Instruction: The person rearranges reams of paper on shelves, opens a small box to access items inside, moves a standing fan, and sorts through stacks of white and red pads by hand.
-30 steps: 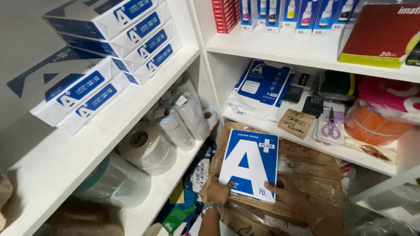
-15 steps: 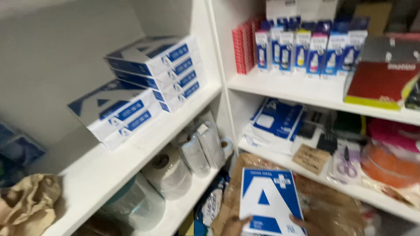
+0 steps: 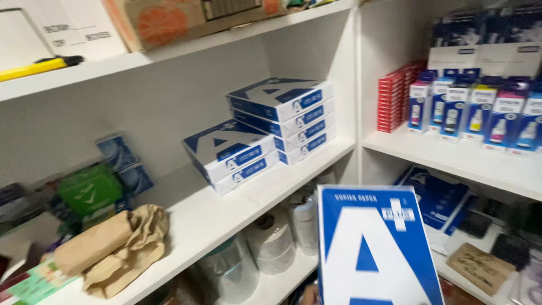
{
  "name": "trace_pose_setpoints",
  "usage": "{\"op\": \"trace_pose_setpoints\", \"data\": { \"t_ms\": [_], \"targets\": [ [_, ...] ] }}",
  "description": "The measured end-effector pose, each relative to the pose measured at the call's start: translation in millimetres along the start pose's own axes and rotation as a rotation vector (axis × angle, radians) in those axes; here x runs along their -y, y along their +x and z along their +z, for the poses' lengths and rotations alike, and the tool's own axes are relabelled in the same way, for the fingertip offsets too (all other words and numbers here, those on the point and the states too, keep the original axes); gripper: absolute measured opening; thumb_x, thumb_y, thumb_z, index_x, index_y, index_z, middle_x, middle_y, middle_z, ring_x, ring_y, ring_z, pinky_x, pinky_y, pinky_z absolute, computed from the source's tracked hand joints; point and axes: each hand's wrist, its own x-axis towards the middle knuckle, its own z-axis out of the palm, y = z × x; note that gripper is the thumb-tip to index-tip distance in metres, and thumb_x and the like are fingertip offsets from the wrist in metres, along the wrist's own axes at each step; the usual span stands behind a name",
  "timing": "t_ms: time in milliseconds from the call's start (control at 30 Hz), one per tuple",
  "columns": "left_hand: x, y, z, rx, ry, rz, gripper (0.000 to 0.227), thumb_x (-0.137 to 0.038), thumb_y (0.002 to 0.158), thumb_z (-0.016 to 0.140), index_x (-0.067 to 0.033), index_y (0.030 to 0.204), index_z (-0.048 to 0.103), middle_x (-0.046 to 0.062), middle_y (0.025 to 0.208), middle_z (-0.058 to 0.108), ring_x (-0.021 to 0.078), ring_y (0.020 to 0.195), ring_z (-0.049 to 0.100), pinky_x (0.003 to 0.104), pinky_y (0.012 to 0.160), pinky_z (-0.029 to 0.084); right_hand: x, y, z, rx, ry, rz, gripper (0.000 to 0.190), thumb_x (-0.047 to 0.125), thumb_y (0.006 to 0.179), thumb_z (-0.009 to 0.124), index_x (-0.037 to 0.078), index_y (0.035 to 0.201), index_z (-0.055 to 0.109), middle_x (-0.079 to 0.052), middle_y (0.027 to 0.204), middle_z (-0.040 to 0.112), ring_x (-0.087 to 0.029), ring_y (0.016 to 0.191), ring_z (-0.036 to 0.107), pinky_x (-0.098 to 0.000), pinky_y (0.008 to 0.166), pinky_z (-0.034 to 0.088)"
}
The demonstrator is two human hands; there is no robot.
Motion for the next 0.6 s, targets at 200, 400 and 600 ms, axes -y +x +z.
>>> {"op": "trace_pose_setpoints", "data": {
  "t_ms": [200,400,600],
  "targets": [
    [-79,-18,-53,-0.379,0.062,0.286,0.059,-0.032,0.069,0.089,-0.0198,0.124,0.068,0.001,0.104,0.083,0.0132,0.087,0.080,0.024,0.073,0.063,181,-2,143,0.303,0.620,-0.392,0.072,0.011,0.080,0.071,0.006,0.148,0.048,-0.022,0.099,0.070,-0.029,0.055,0.066,-0.0322,0.023,0.050],
    [-235,-46,-84,-0.628,-0.023,0.105,0.065,-0.043,0.081,0.071,-0.0265,0.141,0.054,0.006,0.103,0.070,0.0175,0.061,0.057,0.031,0.053,0.041,354,17,212,0.587,0.448,-0.365,0.075,0.030,0.078,0.076,0.013,0.145,0.047,-0.018,0.101,0.074,-0.030,0.073,0.072,-0.0354,0.037,0.058],
    [-273,-5,-115,-0.564,0.165,0.294,0.102,-0.036,0.070,0.093,0.0088,0.148,0.046,0.034,0.120,0.068,0.0437,0.119,0.066,0.051,0.093,0.055,416,41,250,0.385,0.532,-0.293,0.067,0.000,0.084,0.071,-0.001,0.148,0.048,-0.017,0.122,0.064,-0.029,0.101,0.074,-0.0378,0.088,0.063]
  ]
}}
